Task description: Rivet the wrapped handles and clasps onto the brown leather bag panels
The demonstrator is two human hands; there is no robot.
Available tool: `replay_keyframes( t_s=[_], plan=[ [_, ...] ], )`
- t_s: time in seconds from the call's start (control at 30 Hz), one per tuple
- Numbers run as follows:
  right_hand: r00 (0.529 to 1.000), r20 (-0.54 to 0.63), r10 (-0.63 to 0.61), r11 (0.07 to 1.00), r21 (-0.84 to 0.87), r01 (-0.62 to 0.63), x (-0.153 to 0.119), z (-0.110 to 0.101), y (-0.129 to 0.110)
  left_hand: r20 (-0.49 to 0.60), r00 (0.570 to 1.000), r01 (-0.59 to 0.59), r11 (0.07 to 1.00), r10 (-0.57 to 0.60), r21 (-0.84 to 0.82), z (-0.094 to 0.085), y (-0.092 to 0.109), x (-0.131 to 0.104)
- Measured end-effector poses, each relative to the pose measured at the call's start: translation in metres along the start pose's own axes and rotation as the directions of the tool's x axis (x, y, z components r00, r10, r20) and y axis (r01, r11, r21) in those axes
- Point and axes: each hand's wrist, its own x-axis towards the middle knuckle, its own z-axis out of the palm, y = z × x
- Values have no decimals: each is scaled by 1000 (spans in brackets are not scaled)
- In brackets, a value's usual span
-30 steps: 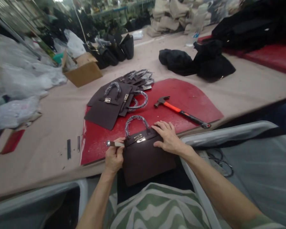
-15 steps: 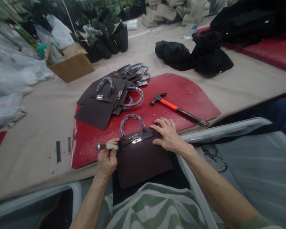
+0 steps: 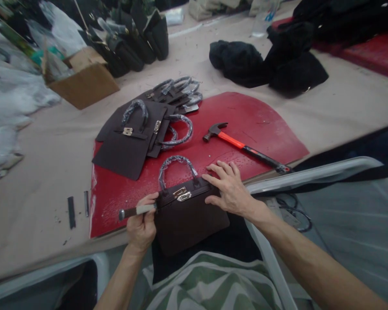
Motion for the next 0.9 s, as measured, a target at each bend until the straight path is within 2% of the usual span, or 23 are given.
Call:
replay_keyframes(
  t_s=[0.47,0.6,0.73,0.83,0.9],
  plan=[
    [996,44,-83,996,14,83,6,3,14,-20,1000,0,1000,-1,-22,0,8,6],
    [998,11,-69,997,28,69,6,5,13,-18,993,116,990,-118,-78,-3,5,4],
    [999,5,-36,999,41,36,6,4,8,-48,957,272,942,-286,-197,-7,8,3],
    [1000,9,-11,998,60,10,7,3,6,-131,924,309,904,-359,-296,-6,23,7],
    [1000,9,-4,997,76,4,7,3,5,-148,925,284,897,-349,-339,2,38,14]
  ],
)
